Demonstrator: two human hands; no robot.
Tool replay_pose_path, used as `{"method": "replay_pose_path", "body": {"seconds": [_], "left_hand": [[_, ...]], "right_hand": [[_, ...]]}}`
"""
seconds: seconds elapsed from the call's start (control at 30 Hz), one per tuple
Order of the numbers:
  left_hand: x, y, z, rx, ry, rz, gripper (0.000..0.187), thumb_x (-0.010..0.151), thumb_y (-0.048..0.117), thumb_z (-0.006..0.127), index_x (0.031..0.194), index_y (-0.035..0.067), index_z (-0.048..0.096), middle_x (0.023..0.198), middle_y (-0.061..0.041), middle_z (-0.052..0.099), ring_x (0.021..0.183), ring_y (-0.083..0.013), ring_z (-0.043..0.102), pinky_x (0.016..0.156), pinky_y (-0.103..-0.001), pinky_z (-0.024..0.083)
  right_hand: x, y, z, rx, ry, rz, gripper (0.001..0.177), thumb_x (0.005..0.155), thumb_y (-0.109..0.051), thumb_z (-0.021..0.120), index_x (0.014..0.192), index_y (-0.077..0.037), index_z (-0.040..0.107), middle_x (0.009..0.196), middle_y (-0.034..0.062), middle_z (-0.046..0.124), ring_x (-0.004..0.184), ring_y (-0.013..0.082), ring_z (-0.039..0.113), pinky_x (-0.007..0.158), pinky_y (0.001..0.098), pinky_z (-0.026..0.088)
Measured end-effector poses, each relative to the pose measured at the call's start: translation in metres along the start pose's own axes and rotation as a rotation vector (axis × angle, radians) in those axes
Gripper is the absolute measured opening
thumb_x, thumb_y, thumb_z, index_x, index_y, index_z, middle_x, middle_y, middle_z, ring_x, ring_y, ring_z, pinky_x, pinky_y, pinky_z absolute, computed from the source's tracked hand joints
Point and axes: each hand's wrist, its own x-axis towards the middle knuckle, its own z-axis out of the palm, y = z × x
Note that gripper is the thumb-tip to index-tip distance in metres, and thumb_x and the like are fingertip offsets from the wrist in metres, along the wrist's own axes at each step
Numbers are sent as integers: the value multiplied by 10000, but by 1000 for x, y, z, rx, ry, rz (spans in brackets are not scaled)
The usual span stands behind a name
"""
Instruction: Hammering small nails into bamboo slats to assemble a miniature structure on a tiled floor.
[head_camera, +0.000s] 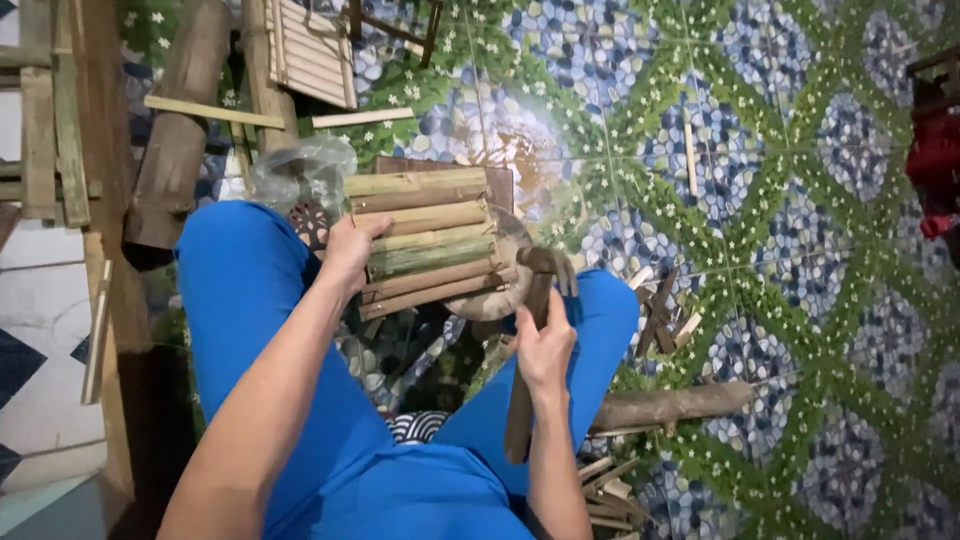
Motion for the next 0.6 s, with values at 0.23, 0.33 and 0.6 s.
{"method": "replay_pose_path", "body": {"seconds": [0.23,0.33,0.6], "left_hand": [[1,7,4,15,3,-2,299,788,178,857,1029,117,693,915,-40,687,805,-182,637,709,-355,520],[5,-1,-2,34,11,-27,312,793,179,852,1047,112,684,929,-62,678,809,-210,637,702,-385,518],[23,-13,-6,38,32,11,307,775,173,869,1015,98,693,868,-53,661,753,-195,656,677,-366,519]], "right_hand": [[17,10,5,-67,-68,-16,469,896,-68,673,1360,-22,628,591,213,680,492,288,703,443,439,551],[0,-6,-5,-60,-27,27,504,903,-89,676,1396,-10,609,638,246,696,535,308,723,450,440,564],[3,40,1,-133,-153,1,501,973,-85,647,1430,73,517,857,308,734,655,335,757,417,413,623]]}}
